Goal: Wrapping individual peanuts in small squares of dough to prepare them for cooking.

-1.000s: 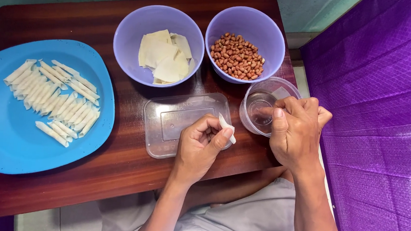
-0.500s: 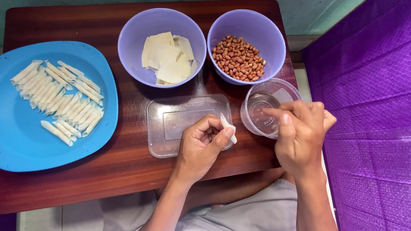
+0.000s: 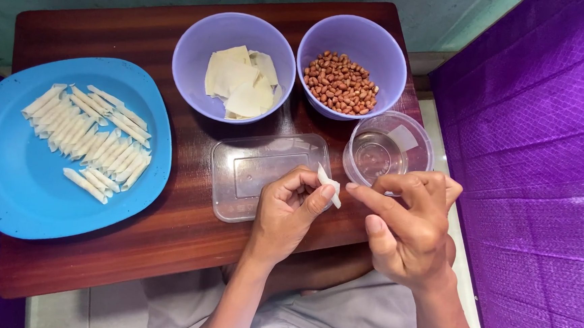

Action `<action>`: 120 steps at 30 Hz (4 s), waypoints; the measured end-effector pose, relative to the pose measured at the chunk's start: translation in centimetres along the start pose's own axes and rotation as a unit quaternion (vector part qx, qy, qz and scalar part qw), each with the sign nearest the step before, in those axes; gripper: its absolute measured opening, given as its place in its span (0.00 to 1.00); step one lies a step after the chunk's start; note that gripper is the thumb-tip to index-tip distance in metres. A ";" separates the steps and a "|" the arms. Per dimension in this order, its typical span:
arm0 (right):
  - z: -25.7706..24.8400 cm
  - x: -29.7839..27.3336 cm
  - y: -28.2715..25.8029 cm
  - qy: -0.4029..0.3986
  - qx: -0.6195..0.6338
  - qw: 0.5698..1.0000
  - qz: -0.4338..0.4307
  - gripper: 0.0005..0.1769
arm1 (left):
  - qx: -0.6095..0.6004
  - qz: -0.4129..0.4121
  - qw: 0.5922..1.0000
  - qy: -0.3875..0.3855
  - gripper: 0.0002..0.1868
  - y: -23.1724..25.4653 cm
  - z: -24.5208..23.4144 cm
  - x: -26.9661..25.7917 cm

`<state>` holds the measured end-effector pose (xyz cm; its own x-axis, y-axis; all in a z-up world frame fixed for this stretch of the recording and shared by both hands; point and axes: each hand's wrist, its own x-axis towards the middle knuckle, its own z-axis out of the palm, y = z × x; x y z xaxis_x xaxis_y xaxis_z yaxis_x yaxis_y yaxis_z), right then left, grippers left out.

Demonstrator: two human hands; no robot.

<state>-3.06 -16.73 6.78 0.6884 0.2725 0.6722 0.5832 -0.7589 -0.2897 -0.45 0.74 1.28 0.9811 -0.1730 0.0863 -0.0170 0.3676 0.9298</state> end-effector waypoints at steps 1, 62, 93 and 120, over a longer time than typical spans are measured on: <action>0.0 0.1 -0.1 0.000 0.001 1.000 0.000 0.23 | 0.000 0.000 1.000 0.001 0.09 0.0 0.0 -0.2; 5.3 3.0 -6.1 -0.098 0.564 0.732 0.369 0.42 | -0.080 0.046 0.996 0.018 0.15 4.9 -7.5 -3.1; 24.4 11.6 -23.5 -0.193 -0.002 0.981 0.024 0.33 | 0.387 0.174 0.828 0.367 0.07 13.0 -25.4 -7.4; 13.3 9.2 -14.8 -0.083 0.056 0.989 0.107 0.07 | 0.415 0.181 0.819 0.351 0.07 13.2 -23.5 -6.9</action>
<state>0.33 4.87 8.22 0.8574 0.2134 0.4683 0.4543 -0.7415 -0.4938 -2.90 28.25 4.54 0.7463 0.4860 0.4547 -0.1709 -0.5204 0.8367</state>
